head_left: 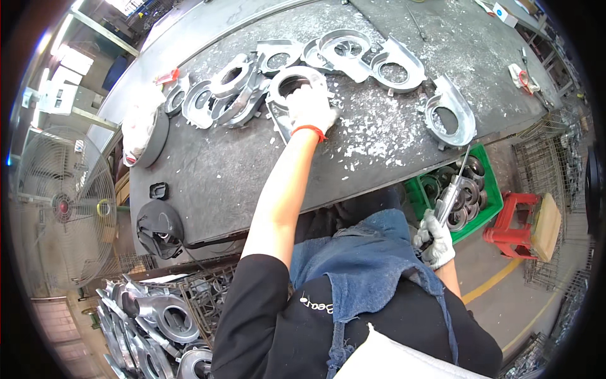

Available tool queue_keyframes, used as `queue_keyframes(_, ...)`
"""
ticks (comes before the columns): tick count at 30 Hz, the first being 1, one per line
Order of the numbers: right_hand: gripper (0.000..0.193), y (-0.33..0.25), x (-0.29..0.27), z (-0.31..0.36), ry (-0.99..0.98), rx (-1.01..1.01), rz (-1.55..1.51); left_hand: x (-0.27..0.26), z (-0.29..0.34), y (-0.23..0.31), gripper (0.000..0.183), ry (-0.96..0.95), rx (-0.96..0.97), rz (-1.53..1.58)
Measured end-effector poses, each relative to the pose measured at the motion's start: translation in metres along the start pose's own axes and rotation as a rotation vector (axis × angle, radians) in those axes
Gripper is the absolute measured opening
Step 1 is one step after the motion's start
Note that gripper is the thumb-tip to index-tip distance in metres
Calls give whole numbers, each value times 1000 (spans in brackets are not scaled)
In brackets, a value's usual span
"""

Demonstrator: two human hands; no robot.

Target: The person files metal casing components using a handheld pneumatic file, running the tool along the interior and exterior edges while turning each part by hand.

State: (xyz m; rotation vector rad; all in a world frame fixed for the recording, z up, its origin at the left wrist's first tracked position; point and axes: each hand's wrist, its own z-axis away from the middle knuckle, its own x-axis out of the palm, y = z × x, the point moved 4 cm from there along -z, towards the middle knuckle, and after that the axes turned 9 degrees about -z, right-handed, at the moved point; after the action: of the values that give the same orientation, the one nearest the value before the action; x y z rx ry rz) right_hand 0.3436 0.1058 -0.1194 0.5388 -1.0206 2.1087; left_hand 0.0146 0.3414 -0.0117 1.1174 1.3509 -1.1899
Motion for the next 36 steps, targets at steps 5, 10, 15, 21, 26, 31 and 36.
queue_keyframes(5,29,-16,2,-13,101,-188,312,6,-23,-35,88,71,-8,409)
queue_keyframes(10,40,-17,25,-18,-65,-161,626,-34,51,-99,93,216,31,1517)
queue_keyframes(15,41,-5,73,-11,-182,26,982,-8,194,-141,92,423,-387,1944)
queue_keyframes(21,61,24,161,-12,-538,-236,1682,47,275,-167,70,572,-477,2018)
queue_keyframes(26,64,56,205,-6,-690,-380,1725,54,285,-171,49,374,-734,1873)
queue_keyframes(31,68,73,214,5,-806,-129,1843,55,273,-173,42,539,-791,2070)
queue_keyframes(36,62,89,205,3,-851,227,1950,56,277,-169,48,560,-874,1659)
